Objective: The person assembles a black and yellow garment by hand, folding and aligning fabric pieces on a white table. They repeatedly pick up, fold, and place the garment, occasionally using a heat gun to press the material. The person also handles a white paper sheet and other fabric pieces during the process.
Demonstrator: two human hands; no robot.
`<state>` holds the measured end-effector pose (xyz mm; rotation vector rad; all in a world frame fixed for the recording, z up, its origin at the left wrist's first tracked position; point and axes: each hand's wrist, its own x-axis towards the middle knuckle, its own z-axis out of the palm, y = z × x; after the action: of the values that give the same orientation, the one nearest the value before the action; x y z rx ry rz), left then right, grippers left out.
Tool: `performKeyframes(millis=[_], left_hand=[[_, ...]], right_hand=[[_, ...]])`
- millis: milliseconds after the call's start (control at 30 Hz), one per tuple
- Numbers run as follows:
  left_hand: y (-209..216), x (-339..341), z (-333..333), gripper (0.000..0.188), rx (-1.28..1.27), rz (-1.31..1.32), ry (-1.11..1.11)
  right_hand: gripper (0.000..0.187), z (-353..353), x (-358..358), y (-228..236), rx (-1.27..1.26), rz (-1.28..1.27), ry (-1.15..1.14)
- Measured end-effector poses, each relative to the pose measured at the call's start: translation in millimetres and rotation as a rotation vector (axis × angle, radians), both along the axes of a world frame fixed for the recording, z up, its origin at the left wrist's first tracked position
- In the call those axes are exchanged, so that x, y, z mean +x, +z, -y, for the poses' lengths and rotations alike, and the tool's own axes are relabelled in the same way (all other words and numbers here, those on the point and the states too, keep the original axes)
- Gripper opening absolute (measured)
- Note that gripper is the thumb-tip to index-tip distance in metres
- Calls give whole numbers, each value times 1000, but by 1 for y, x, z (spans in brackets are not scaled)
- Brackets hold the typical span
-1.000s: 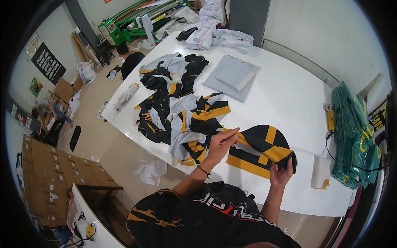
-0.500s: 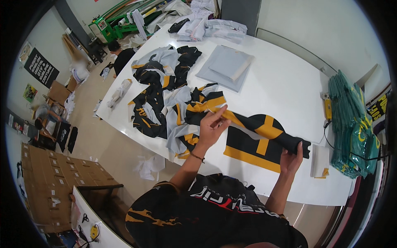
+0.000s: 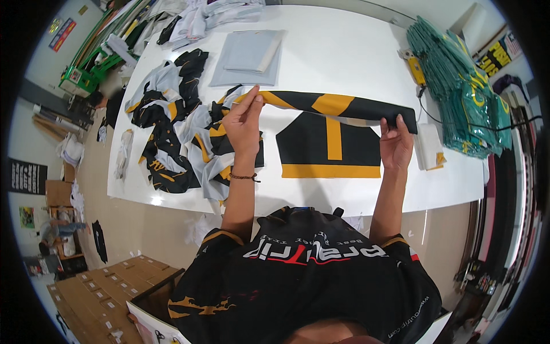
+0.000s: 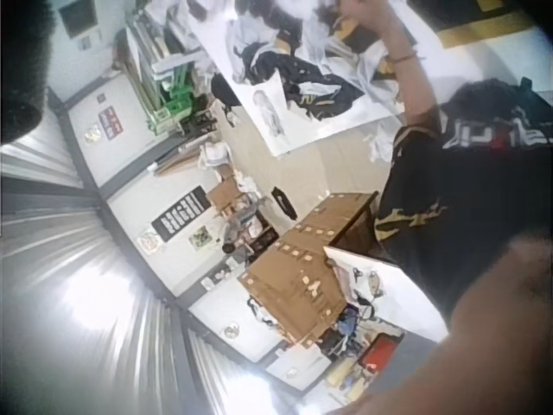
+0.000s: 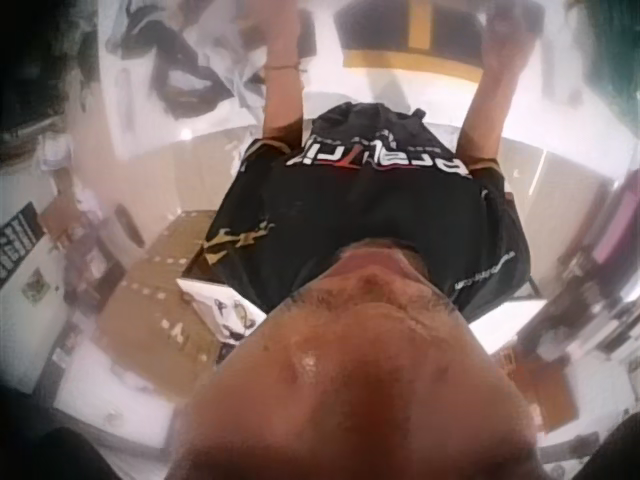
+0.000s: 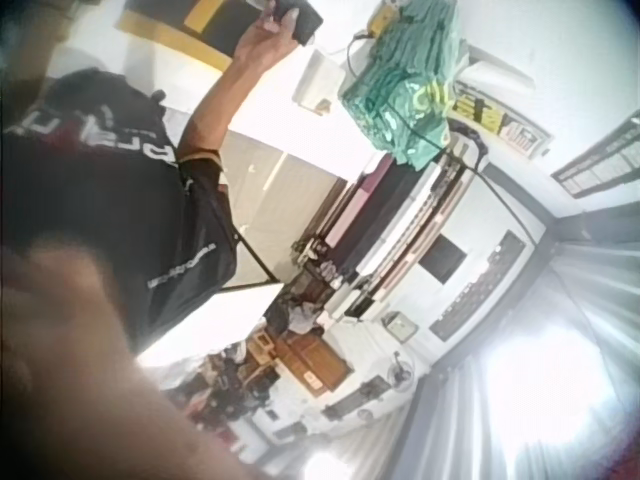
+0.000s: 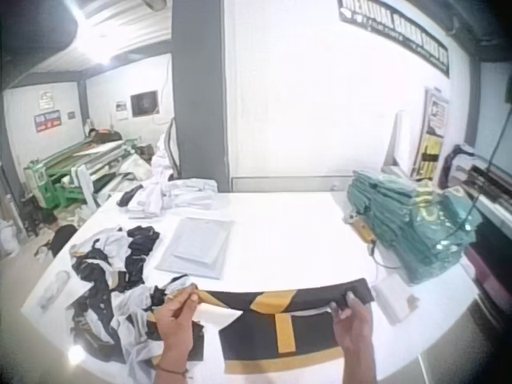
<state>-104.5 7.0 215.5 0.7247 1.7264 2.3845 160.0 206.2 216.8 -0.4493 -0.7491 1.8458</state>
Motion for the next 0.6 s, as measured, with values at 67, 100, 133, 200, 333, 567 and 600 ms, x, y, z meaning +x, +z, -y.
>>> performKeyframes(millis=[67,100,133,200,333,567,600], left_hand=[[1,4,-1,30,47,64,-49],[-4,3,-2,31,43,73,-73],[-6,4,-3,31,31,76,-75],[-8,5,-5,31,7,81,-79],[-10,5,-9,29,-11,70,-13],[-14,8,-13,29,-42,99,-50],[-13,10,-14,30,-60,98,-47]], right_hand=[[10,13,-3,14,43,-54,-3],[17,7,4,3,92,-96,34],[17,4,9,-2,87,-41,16],[18,-1,18,-11,73,70,-21],[20,12,10,10,92,499,-226],[30,1,29,2,-45,651,-260],[31,2,28,2,-76,662,-262]])
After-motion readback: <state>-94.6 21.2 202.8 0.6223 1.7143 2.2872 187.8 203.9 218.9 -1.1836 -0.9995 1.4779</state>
